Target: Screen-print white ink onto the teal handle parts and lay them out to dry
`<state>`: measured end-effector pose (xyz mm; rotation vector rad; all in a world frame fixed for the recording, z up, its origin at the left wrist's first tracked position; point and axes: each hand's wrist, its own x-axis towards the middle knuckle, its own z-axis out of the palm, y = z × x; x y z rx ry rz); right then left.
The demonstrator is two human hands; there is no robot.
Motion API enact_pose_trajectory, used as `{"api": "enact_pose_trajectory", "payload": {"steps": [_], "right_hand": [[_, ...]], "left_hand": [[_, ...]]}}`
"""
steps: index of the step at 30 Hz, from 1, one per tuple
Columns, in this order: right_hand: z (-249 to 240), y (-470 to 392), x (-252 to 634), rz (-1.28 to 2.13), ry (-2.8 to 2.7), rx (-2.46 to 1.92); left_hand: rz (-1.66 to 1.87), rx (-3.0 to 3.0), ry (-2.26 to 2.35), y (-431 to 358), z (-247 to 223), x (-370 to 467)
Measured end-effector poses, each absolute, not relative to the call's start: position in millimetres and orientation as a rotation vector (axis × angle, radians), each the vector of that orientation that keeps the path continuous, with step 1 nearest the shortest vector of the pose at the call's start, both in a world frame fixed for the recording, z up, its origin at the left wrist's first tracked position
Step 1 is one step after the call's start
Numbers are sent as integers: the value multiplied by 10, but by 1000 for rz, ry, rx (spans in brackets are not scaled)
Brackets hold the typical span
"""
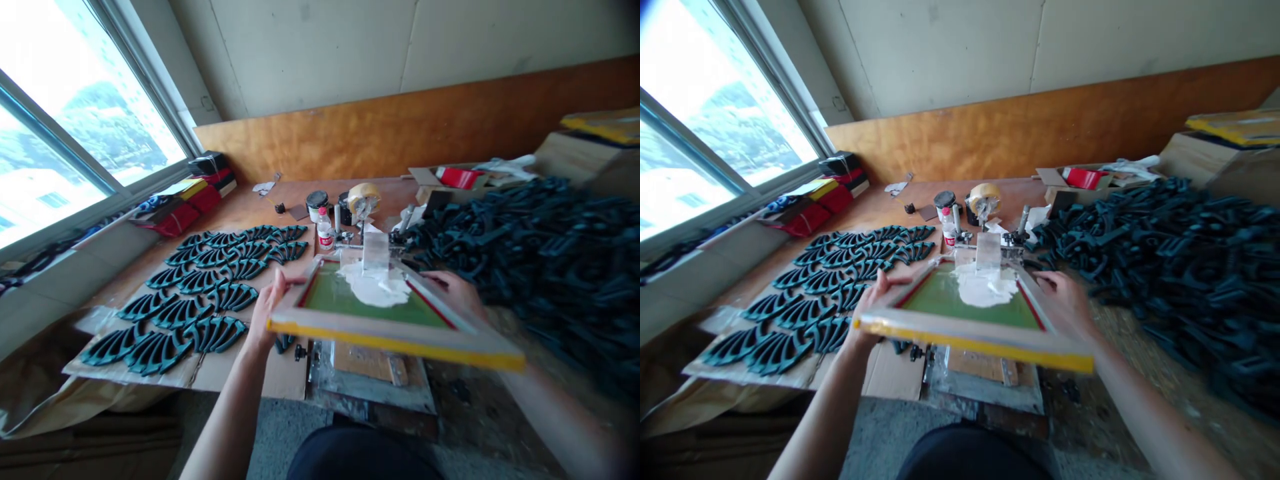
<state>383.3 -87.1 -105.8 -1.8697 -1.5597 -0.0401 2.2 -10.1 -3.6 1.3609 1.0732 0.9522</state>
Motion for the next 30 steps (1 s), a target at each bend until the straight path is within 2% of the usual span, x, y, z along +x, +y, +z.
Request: {"api": "enact_pose_trajectory", "payload": {"steps": [3, 6, 10, 14, 21, 26, 30], "right_hand": [[-887, -760, 3633, 1, -1616, -1773], [-824, -593, 3207, -65, -1837, -1756], [-867, -437, 2871, 11, -2131, -1971], [-899, -497, 2870, 89, -2191, -2071], [-1038, -796, 2663, -234, -2126, -2133], [-1166, -1037, 2533, -210, -2430, -1646], [-1061, -1174, 2724, -94, -2629, -1272]], "left_hand": [[691, 1303, 1138, -331, -651, -188], [620, 1340, 1189, -420, -1267, -237], [566, 1500, 1291, -397, -1752, -216], [520, 1579, 1308, -370, -1867, -223], [542, 1565, 1313, -398, -1854, -210], [546, 1525, 1295, -397, -1843, -206], [564, 1511, 1304, -397, -1863, -210]]}}
